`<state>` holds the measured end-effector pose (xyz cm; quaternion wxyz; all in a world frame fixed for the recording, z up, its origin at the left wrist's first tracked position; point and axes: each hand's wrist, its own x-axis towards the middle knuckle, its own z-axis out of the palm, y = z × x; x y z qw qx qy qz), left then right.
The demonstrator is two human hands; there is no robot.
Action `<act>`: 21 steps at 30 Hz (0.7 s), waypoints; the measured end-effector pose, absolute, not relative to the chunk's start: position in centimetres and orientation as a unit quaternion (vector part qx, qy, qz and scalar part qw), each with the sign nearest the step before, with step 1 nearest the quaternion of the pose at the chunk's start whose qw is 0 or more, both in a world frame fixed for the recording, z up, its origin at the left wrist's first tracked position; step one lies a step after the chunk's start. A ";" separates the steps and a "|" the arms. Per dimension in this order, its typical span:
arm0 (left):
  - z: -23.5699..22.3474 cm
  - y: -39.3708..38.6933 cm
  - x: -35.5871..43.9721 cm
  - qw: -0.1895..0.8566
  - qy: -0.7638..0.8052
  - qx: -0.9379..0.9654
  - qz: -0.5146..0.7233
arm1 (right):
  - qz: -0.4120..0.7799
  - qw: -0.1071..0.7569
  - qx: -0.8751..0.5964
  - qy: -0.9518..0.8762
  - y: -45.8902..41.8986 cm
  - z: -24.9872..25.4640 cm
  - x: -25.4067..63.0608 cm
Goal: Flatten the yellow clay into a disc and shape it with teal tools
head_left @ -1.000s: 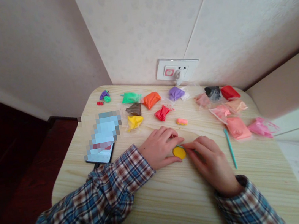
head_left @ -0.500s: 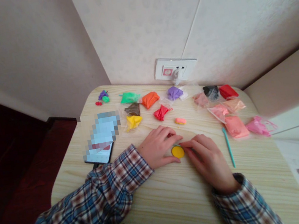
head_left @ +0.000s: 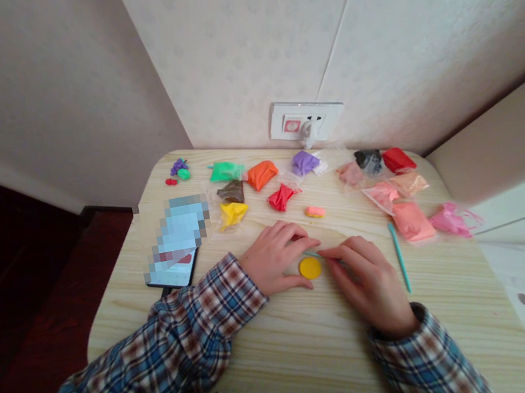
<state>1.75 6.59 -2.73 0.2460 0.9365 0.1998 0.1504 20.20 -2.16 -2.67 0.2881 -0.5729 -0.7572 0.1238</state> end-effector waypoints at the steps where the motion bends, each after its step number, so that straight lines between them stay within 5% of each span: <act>1: -2.7 6.7 1.6 0.252 0.194 0.936 0.153 | 0.118 0.295 -0.578 -0.752 -2.3 -2.7 20.5; 21: -2.5 6.2 1.6 0.266 0.244 0.919 0.157 | 0.132 0.269 -0.571 -0.764 -2.2 -2.8 20.0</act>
